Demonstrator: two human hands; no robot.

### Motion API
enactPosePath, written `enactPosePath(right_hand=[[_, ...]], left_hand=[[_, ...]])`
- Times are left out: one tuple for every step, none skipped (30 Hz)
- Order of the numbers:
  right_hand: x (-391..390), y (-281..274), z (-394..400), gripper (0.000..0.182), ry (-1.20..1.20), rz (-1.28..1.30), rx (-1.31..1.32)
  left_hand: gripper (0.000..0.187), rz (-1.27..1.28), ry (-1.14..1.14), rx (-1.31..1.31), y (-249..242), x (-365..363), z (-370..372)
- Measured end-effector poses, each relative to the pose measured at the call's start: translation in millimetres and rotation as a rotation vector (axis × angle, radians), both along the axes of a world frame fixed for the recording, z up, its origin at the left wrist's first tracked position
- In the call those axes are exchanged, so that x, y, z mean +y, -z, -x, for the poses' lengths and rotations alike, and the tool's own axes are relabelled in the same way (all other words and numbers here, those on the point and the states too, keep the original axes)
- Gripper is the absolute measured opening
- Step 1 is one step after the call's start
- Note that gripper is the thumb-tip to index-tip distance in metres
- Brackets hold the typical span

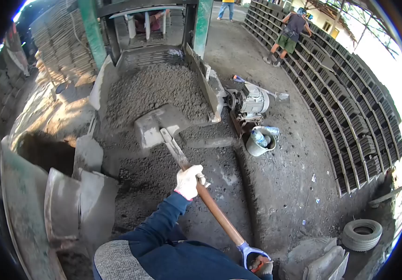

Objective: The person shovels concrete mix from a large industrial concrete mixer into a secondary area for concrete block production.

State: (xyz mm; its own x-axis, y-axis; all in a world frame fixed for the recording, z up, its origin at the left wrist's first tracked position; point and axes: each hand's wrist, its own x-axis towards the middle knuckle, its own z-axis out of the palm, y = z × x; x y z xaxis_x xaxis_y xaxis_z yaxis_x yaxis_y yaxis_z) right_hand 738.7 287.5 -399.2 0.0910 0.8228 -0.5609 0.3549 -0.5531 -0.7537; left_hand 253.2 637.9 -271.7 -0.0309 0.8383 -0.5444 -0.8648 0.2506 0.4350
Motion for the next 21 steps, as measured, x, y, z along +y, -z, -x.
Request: enactPosePath(right_hand=[[33.9, -46.1, 46.1, 0.020, 0.502, 0.153, 0.413], [67.3, -81.6, 86.7, 0.024, 0.658, 0.172, 0.525], [93.6, -108.5, 120.5, 0.029, 0.739, 0.172, 0.575], [117.5, -124.6, 143.8, 0.020, 0.771, 0.133, 0.619], [126.9, -108.1, 144.8, 0.024, 0.715, 0.165, 0.656], [132.2, -79.9, 142.2, 0.029, 0.658, 0.205, 0.691], [147.2, -62.7, 148.2, 0.035, 0.596, 0.243, 0.728], [159.2, -43.3, 159.8, 0.034, 0.634, 0.298, 0.603], [181.2, -62.5, 197.5, 0.032, 0.735, 0.239, 0.745], [203.5, -81.5, 228.0, 0.027, 0.728, 0.204, 0.796], [222.7, -99.3, 255.0, 0.025, 0.723, 0.168, 0.846], [240.6, -117.8, 284.0, 0.024, 0.669, 0.109, 0.902], [258.7, -134.9, 312.9, 0.025, 0.617, 0.050, 0.953], [280.2, -151.4, 345.3, 0.024, 0.675, 0.010, 0.926], [299.2, -167.7, 371.8, 0.025, 0.736, -0.031, 0.898], [314.0, -180.0, 387.1, 0.025, 0.668, -0.039, 0.897], [319.3, -186.5, 390.9, 0.027, 0.604, -0.043, 0.892], [318.6, -189.2, 381.1, 0.027, 0.458, -0.093, 0.833], [321.8, -189.0, 366.5, 0.028, 0.301, -0.150, 0.778], [314.1, -174.4, 343.3, 0.025, 0.481, -0.132, 0.783], [304.7, -172.1, 314.8, 0.023, 0.510, -0.189, 0.799]], left_hand=[[0.016, 0.013, 0.000, 0.007, 6.2, 15.2, 14.3], [0.016, 0.007, -0.003, 0.013, 9.6, 39.7, 27.9], [0.015, 0.004, -0.012, 0.016, 12.3, 60.1, 41.8], [0.016, 0.024, -0.006, 0.042, 4.7, 80.5, 54.7], [0.015, 0.021, 0.019, 0.065, 1.9, 98.9, 70.0], [0.015, 0.024, 0.041, 0.088, 2.1, 112.7, 85.9], [0.016, 0.024, 0.059, 0.112, 0.3, 126.8, 102.1], [0.013, -0.011, 0.055, 0.113, -5.2, 142.3, 117.8], [0.011, -0.039, 0.061, 0.136, -2.9, 162.1, 133.9], [0.009, -0.063, 0.067, 0.139, -4.8, 181.9, 151.1], [0.009, -0.088, 0.077, 0.141, -7.6, 201.3, 168.0], [0.007, -0.098, 0.073, 0.169, -5.5, 223.6, 186.3], [0.006, -0.107, 0.071, 0.194, -5.1, 245.4, 204.3], [0.007, -0.122, 0.050, 0.245, -12.5, 265.0, 220.7], [0.008, -0.137, 0.032, 0.295, -19.9, 285.1, 235.9], [0.009, -0.151, 0.003, 0.316, -17.5, 312.8, 251.8], [0.011, -0.161, -0.023, 0.335, -9.5, 329.9, 259.7], [0.012, -0.172, -0.039, 0.315, -5.8, 329.9, 261.3], [0.014, -0.197, -0.063, 0.299, -20.0, 325.0, 255.1], [0.012, -0.193, -0.057, 0.220, -25.8, 307.3, 238.6], [0.011, -0.202, -0.032, 0.215, -48.4, 278.4, 212.9]])
